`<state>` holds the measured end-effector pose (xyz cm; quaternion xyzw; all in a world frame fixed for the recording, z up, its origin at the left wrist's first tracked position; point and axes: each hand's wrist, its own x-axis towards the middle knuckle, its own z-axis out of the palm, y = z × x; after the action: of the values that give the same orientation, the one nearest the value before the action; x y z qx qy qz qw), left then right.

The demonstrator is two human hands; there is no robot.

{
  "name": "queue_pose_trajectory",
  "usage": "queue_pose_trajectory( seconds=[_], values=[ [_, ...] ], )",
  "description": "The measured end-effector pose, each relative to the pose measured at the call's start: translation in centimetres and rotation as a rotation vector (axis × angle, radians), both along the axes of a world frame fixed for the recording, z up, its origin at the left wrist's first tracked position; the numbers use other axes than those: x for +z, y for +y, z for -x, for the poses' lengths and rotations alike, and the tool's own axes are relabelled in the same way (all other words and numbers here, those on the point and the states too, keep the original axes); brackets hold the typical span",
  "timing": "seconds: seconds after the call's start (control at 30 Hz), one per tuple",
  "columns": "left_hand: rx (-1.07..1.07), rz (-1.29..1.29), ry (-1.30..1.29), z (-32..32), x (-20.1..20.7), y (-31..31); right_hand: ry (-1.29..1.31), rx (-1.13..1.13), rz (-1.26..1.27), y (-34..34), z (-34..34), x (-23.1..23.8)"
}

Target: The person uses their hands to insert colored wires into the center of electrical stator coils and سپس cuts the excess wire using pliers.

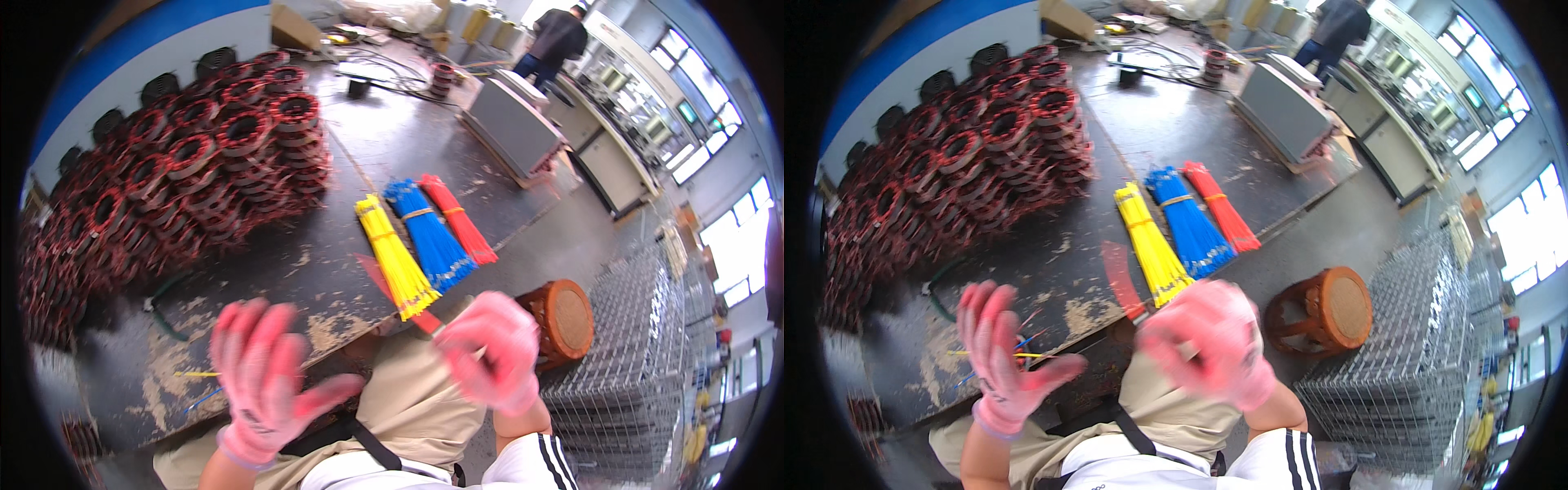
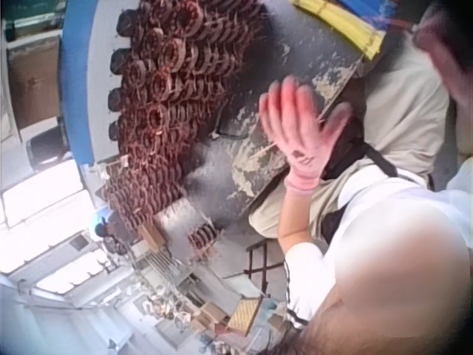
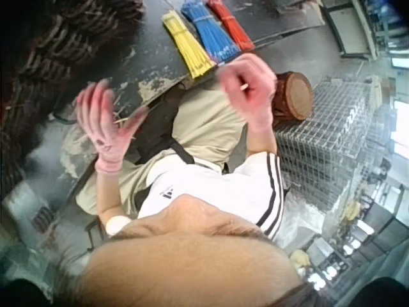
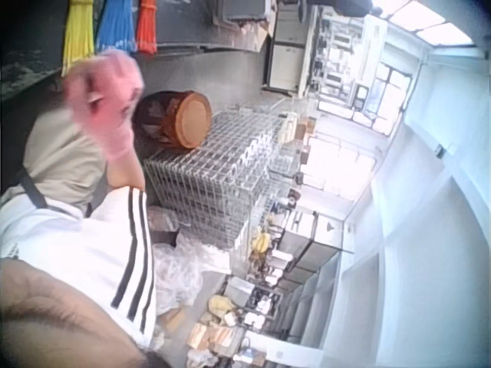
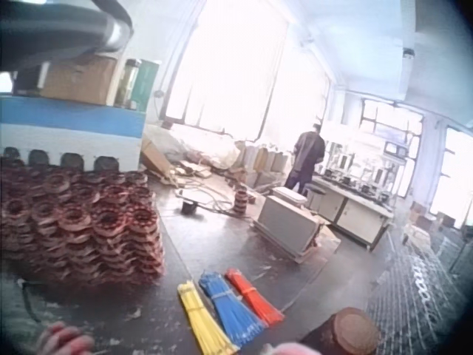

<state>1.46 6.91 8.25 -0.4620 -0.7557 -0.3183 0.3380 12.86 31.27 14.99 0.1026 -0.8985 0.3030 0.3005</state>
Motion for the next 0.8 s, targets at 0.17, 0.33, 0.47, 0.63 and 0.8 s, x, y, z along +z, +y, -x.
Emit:
queue_pose_trajectory(
  seconds=[0.17,0.33,0.47,0.63,0.8],
  values=[
    [-0.137,-0.009,0.05,-0.2,2.7,-1.7,-0.099,0.329,0.097,-5.0,3.1,-0.3],
    [0.104,0.266,-0.091,-0.7,2.3,-5.3,-0.092,0.23,-0.053,-7.9,4.5,-4.0],
    [0.142,0.322,-0.147,-1.3,1.2,-6.3,-0.051,0.25,-0.189,-8.9,5.0,-5.1],
    [0.072,0.315,-0.243,-1.3,-0.7,-7.0,-0.17,0.399,-0.127,-8.2,6.2,-5.8],
    [-0.024,0.233,-0.432,-0.6,-2.0,-7.3,-0.341,0.491,0.094,-7.9,7.3,-8.3]
  ],
)
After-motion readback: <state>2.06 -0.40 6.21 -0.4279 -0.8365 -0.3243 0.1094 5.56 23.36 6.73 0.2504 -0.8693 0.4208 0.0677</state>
